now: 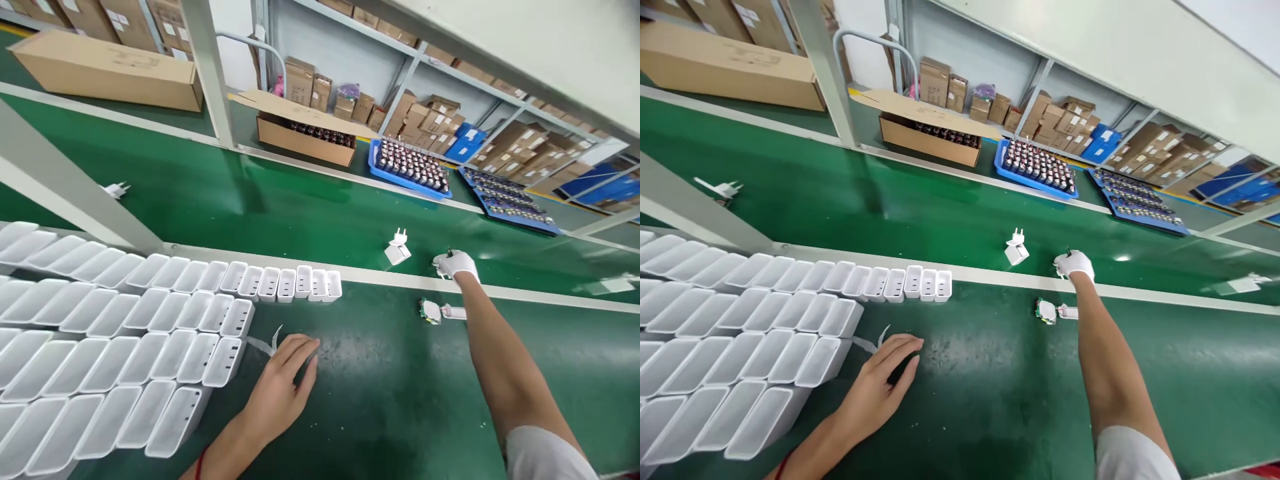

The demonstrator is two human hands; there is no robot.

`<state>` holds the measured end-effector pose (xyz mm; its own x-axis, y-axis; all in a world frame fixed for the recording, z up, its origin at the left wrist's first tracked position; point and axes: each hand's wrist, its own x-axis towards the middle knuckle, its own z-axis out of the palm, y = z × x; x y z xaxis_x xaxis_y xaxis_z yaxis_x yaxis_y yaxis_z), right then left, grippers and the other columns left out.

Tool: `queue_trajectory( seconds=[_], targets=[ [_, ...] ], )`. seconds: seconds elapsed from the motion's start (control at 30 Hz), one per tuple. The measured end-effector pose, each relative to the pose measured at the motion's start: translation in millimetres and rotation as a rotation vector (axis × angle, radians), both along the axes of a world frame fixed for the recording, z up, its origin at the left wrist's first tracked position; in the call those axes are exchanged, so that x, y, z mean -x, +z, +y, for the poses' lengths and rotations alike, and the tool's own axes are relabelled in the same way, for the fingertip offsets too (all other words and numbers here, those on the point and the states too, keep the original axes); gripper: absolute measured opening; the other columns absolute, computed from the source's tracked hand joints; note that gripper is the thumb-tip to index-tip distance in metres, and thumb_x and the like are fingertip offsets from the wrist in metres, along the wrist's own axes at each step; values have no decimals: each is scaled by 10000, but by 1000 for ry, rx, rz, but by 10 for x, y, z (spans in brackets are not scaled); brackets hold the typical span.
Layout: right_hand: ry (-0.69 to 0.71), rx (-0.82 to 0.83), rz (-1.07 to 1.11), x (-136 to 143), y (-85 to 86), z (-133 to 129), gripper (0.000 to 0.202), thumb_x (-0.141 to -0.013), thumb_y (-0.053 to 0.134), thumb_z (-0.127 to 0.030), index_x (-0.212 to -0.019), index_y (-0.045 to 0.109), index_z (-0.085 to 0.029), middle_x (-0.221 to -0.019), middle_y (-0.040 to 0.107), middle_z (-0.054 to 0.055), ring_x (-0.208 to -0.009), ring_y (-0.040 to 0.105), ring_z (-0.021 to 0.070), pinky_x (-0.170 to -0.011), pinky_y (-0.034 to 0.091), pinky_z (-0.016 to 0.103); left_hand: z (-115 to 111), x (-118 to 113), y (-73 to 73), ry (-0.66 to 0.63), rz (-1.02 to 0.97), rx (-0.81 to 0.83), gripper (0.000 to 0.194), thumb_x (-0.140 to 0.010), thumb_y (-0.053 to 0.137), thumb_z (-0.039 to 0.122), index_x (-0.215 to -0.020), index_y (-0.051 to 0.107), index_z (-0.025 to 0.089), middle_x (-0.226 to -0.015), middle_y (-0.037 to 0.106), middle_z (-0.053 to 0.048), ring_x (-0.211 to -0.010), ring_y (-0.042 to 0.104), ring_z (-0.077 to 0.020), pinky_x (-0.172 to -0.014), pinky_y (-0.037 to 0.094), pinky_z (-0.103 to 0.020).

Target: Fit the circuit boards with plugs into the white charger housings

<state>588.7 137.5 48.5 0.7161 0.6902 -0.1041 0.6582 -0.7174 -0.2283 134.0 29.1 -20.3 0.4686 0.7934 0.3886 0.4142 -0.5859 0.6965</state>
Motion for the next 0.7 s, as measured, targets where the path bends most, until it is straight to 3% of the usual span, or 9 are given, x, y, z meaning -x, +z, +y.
queue_trajectory(
  seconds=[0.07, 0.13, 0.23, 0.37, 0.43, 0.5, 0.57, 0.7],
  targets=[
    [-4, -57, 77, 17, 59, -41, 237, -942, 574, -313, -1060, 650, -121, -972, 693, 95, -786, 671, 170, -694, 562, 304, -17, 0, 82, 6, 96, 32, 305, -948, 481, 190, -1240, 566, 214, -1125, 674, -91, -1079, 655, -206, -883, 589, -317],
    [40, -139, 163, 115, 140, -122, 277, -936, 551, -288, -1147, 626, -125, -975, 711, 113, -741, 681, 169, -649, 553, 271, -5, -43, 176, 8, 218, 54, 386, -955, 468, 239, -1337, 508, 211, -1200, 648, -109, -1119, 637, -237, -859, 597, -349],
    [211, -190, 406, 464, 235, -342, 473, -878, 632, -321, -1312, 527, -164, -1013, 721, 90, -703, 685, 160, -644, 574, 277, 104, -217, 315, 50, 391, 9, 471, -954, 460, 277, -1413, 449, 167, -1273, 611, -157, -1148, 605, -310, -831, 591, -427],
    [586, 12, 1140, 1151, 122, -712, 749, -787, 747, -393, -1394, 387, -143, -962, 723, 116, -655, 667, 168, -611, 582, 325, 378, -547, 402, 162, 562, -123, 437, -907, 510, 169, -1339, 549, 113, -1326, 561, -226, -1158, 560, -393, -923, 498, -549],
    [674, 127, 1296, 1442, -36, -849, 760, -788, 747, -399, -1384, 363, -125, -881, 720, 85, -629, 651, 148, -603, 575, 311, 506, -670, 379, 213, 573, -149, 384, -884, 517, 129, -1253, 615, 85, -1373, 510, -268, -1176, 536, -430, -931, 462, -592],
    [746, 168, 1287, 1633, -188, -935, 701, -814, 713, -387, -1368, 392, -102, -853, 712, 64, -619, 641, 133, -601, 571, 297, 592, -736, 341, 230, 557, -152, 298, -878, 495, 100, -1103, 689, 89, -1367, 506, -277, -1191, 523, -450, -924, 443, -620],
    [830, 184, 1068, 1722, -272, -980, 629, -848, 664, -374, -1375, 444, -112, -900, 712, 61, -605, 638, 121, -581, 562, 277, 618, -744, 324, 219, 547, -153, 270, -879, 468, 81, -975, 719, 109, -1371, 507, -258, -1232, 497, -456, -945, 423, -638],
    [865, 147, 516, 1730, -188, -1034, 527, -831, 676, -403, -1297, 601, -169, -1204, 645, 120, -703, 684, 162, -657, 567, 324, 475, -615, 389, 121, 473, -181, 233, -857, 487, 73, -917, 709, 112, -1430, 455, -243, -1354, 376, -472, -1025, 372, -663]
  ],
)
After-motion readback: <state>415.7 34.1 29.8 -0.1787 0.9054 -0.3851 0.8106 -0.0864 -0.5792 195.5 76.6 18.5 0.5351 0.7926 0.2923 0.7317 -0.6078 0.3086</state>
